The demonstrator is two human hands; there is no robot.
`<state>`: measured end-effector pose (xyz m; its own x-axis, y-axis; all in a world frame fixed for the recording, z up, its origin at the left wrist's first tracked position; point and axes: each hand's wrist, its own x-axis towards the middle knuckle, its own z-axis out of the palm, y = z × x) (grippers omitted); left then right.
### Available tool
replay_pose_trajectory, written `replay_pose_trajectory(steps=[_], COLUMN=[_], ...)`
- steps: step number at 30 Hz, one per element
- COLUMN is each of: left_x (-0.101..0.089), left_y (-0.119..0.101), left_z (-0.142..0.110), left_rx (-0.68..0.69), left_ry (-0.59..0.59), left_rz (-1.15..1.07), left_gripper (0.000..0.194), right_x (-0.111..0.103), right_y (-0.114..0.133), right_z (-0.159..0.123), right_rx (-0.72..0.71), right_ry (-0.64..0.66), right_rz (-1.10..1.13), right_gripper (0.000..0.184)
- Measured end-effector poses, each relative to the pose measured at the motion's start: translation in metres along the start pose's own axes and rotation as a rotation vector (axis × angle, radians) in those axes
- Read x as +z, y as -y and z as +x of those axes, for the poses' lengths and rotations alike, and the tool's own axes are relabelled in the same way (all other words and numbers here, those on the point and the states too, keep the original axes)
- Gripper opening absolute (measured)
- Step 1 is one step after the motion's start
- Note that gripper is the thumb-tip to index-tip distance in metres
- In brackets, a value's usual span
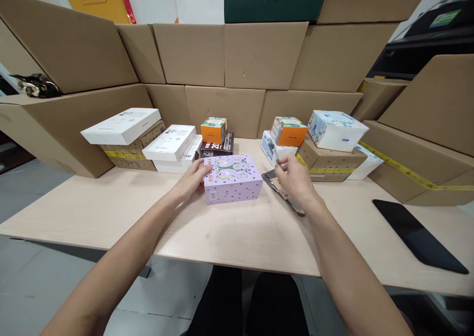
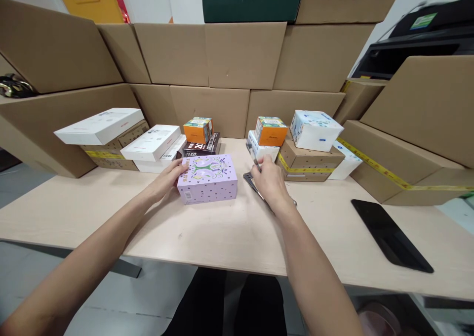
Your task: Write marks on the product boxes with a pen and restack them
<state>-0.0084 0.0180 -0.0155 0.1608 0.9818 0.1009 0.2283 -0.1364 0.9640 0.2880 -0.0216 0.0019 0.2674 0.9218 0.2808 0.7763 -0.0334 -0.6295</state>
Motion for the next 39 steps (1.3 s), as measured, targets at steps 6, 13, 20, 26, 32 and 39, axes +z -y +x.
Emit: replay_pose_trajectory(steps=[6, 13, 20, 26, 32, 39], left_x=[0.003, 0.009, 0.009, 0.010, 0.010, 0.010], left_y=[-0.004, 0.000, 0.001, 0.000, 0.001, 0.001], left_z=[-0.011, -0.018, -0.018, -0.019, -0.017, -0.017], left_rx=[0.367, 0.561, 0.557, 0.560, 0.589, 0.604], left_ry=[-0.291, -0.190, -0.178, -0.180, -0.175, -0.179], left_rz=[0.354, 0.424, 0.420, 0.400, 0.387, 0.383], left_gripper=[0.038, 0.028, 0.027, 0.024, 0.022, 0.018], right_x=[-0.004, 0.017, 0.023, 0.024, 0.021, 0.020], right_y=[0.014, 0.031, 0.029, 0.025, 0.028, 0.027], right_z=[0.000, -0.022, -0.033, -0.032, -0.032, -0.031], right_rx=[-0.021, -0.085, -0.241, -0.283, -0.341, -0.388], right_ry=[-0.042, 0.019, 0.037, 0.031, 0.014, -0.001], right_rz=[0.950, 0.943, 0.689, 0.554, 0.471, 0.461], right_gripper=[0.033, 0.040, 0.029, 0.029, 0.024, 0.024])
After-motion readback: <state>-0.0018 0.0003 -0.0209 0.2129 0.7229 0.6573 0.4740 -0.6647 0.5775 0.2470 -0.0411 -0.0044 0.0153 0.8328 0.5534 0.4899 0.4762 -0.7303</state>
